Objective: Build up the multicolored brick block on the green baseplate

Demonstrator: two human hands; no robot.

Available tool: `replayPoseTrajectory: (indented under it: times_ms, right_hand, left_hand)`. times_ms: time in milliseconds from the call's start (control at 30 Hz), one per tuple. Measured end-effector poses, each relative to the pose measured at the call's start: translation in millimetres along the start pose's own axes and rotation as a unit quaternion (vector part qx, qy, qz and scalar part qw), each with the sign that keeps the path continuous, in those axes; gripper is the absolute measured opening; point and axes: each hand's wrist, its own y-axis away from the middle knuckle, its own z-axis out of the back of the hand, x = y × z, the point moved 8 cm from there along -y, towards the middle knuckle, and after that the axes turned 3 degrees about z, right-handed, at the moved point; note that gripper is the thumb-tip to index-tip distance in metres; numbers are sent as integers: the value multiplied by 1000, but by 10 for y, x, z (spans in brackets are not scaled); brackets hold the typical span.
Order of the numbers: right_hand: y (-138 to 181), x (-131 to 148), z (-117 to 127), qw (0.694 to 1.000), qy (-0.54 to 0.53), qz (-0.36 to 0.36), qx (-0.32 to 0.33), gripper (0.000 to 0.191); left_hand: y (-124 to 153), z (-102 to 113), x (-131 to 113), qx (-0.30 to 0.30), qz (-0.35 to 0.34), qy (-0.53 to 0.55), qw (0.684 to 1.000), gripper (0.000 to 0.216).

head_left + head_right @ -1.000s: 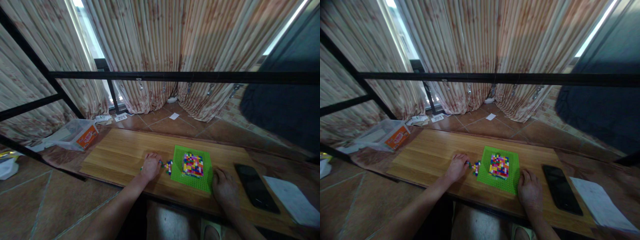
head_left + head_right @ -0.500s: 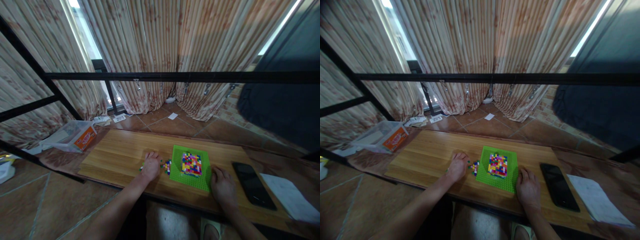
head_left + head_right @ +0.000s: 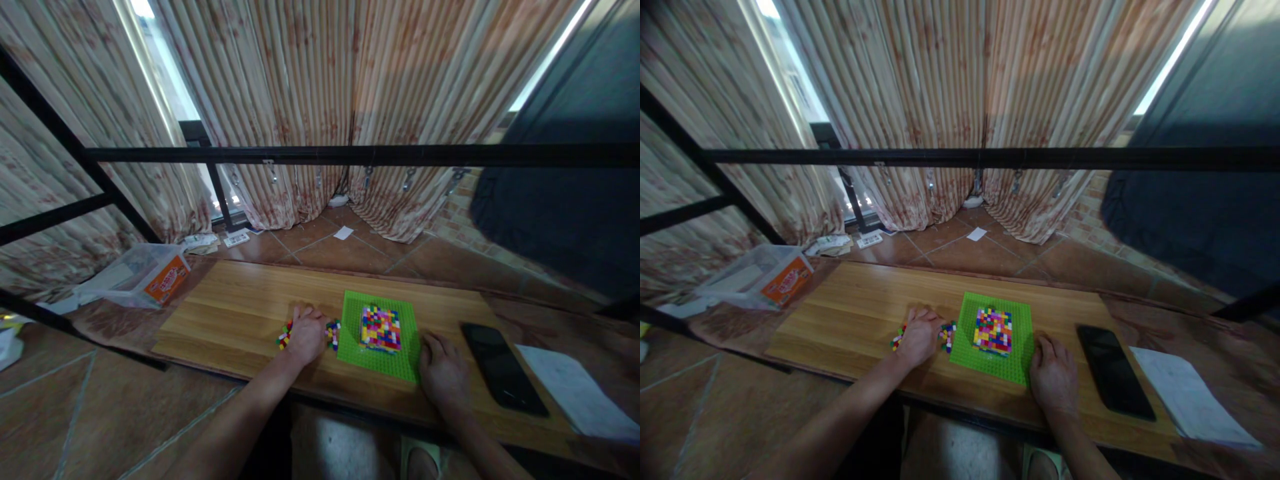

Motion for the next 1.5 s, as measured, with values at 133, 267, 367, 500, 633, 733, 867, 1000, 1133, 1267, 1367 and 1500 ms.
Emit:
replayPoseTrajectory:
  times_ms: [133, 267, 367, 500, 633, 733, 867, 1000, 1133, 1267, 1367, 1500]
  right_hand:
    - [2, -6, -1, 1000, 2, 2, -4, 29]
    - [0, -5, -8, 1000, 4, 7, -4, 29]
    - [-6, 3, 5, 1000, -2, 10, -6, 29]
    - [-10, 6, 23, 1000, -4, 4, -5, 30]
    - [-8, -3, 7, 1000, -2, -1, 4, 31]
    - [-7, -12, 4, 1000, -10, 2, -3, 31]
    - [-8, -21, -2, 1000, -14, 7, -7, 30]
    - [-7, -15, -19, 1000, -11, 9, 6, 31]
    - [-2, -17, -8, 1000, -21, 1, 1, 30]
    - [-2, -16, 7, 1000, -21, 0, -9, 29]
    - [0, -16, 6, 1000, -23, 2, -12, 29]
    - [-1, -19, -1, 1000, -24, -4, -9, 30]
  left_hand:
    - [23, 42, -32, 1, -6, -1, 1000, 27]
    - [39, 106, 82, -20, 14, 13, 1000, 30]
    - [79, 189, 294, -50, 50, 32, 997, 32]
    - [191, 280, 575, -71, 96, 38, 992, 31]
    - [272, 273, 574, -49, 64, 43, 996, 29]
    - [270, 247, 502, -37, 48, 45, 997, 24]
    - [202, 183, 463, -17, 60, 31, 998, 21]
    - [141, 135, 442, -16, 61, 24, 998, 19]
    - [106, 102, 448, -20, 68, 33, 997, 15]
    - [80, 95, 437, -19, 69, 39, 997, 12]
    - [78, 104, 412, -17, 67, 44, 997, 12]
    - [81, 115, 374, -17, 67, 67, 995, 14]
